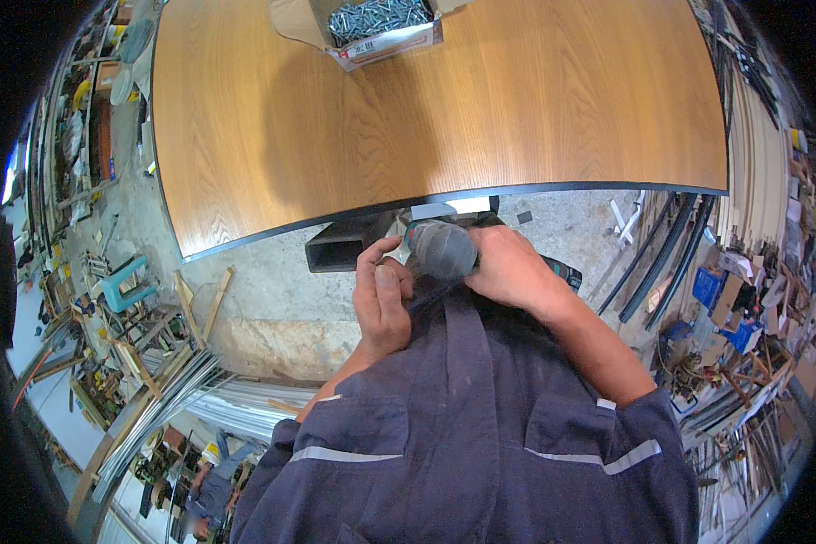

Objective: The person attaches a black trim strip to the edge of a large wooden tabletop using a pneumatic nail gun, then switches to a cordless drill to drive screws into the underside of the table. The person handles the trim, nail gun, and drill throughout the process.

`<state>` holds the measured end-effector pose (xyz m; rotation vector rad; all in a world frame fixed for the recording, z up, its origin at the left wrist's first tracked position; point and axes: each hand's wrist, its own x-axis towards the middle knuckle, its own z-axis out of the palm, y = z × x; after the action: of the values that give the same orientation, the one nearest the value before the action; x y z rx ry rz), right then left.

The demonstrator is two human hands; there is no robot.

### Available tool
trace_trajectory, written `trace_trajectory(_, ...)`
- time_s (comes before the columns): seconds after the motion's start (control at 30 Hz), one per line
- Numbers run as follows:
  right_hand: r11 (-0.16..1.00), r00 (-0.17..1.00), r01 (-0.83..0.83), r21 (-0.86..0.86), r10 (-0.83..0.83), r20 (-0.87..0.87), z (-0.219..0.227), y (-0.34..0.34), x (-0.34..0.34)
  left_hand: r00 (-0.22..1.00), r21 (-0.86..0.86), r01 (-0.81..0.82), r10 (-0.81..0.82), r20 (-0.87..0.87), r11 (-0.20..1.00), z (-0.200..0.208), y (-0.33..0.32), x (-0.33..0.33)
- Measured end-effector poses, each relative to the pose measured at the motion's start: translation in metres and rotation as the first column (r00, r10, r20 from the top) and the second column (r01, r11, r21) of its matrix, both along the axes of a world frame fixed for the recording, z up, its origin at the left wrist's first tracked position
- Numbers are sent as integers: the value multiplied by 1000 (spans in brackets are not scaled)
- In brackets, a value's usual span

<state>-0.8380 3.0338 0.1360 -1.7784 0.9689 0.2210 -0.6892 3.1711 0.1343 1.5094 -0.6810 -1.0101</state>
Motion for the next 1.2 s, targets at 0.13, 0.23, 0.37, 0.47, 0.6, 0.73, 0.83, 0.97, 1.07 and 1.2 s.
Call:
trace_trajectory(0.13,998,995,-71,2,71,-68,0,4,-4,1000,-37,12,-11,27,999,1,-2,2)
trace_trajectory(0.23,998,997,-59,-27,58,-58,2,6,-2,1000,-33,9,-8,29,999,1,-2,1)
trace_trajectory(0.37,1000,1000,-17,18,17,-24,-4,5,-4,1000,-37,2,-1,15,999,3,0,-1)
trace_trajectory(0.47,998,999,-51,-23,51,-3,-6,2,-4,1000,-50,13,-12,27,999,1,-1,1)
trace_trajectory(0.6,993,997,-76,-86,75,-15,3,-3,-1,997,-64,12,-8,72,998,5,-5,3)
trace_trajectory(0.73,999,994,-44,13,43,102,19,-9,-18,992,18,61,-62,112,998,21,-14,18)
trace_trajectory(0.83,999,997,-20,-33,22,68,23,-9,-40,925,-89,111,-70,373,990,47,-57,41)
trace_trajectory(0.97,999,999,51,3,-51,-13,39,-1,-74,739,-230,215,-4,674,949,92,-138,70)
trace_trajectory(1.07,984,983,177,8,-177,54,31,19,-110,658,-236,320,-36,752,917,102,-207,84)
trace_trajectory(1.2,976,973,214,-25,-211,89,31,43,-140,302,-22,431,-121,945,902,77,-280,108)
